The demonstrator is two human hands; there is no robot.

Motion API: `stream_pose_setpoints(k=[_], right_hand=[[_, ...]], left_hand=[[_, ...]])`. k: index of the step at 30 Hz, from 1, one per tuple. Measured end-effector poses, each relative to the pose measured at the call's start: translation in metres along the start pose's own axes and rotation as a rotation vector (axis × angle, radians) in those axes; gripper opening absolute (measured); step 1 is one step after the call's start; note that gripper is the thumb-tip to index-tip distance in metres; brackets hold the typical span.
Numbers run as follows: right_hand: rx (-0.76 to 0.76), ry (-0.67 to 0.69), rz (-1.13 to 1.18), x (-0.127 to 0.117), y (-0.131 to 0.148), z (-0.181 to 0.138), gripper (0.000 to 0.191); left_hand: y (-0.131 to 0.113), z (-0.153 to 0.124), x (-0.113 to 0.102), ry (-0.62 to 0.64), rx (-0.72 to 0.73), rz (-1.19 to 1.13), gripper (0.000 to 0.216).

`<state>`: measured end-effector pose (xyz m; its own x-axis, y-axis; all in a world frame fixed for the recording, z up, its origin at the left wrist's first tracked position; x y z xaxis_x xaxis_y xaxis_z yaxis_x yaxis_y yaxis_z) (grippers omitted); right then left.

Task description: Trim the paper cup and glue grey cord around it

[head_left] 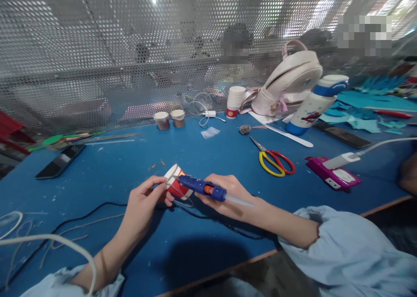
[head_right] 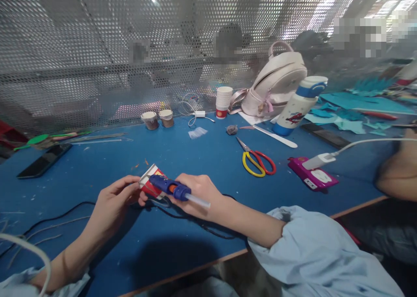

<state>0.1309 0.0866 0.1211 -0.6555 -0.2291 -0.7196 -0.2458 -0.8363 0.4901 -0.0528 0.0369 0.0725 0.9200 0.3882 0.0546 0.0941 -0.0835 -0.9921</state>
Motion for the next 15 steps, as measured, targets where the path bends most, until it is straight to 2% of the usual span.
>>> stream_pose_setpoints(k=[4, 11, 15], right_hand=[[0.067, -0.017, 0.005, -0.005, -0.002, 0.001, 0.020], [-0.146, -0.001, -0.008, 0.003, 0.017, -0.005, 0.022], [-0.053, -0.011, 0.003, -0.001, 0.008, -0.003, 0.020]], left_hand=[[-0.004, -0.001, 0.000, -0.013, 0.021, -0.018, 0.022], [-0.007, -0.001, 0.001, 0.003, 0.057, -0.010, 0.021], [-0.010, -0.001, 0.002, 0.006, 0.062, -0.004, 0.021]])
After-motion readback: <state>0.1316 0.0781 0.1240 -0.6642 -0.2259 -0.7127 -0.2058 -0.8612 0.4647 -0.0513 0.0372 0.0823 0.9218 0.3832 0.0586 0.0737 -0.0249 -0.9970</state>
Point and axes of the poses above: each hand's wrist, its own z-axis towards the middle knuckle, its own x-axis out of the palm, y = z × x, the point moved 9 cm from there along z, towards the middle knuckle, and after that the axes turned 2 degrees about -x, right-handed, at the moved point
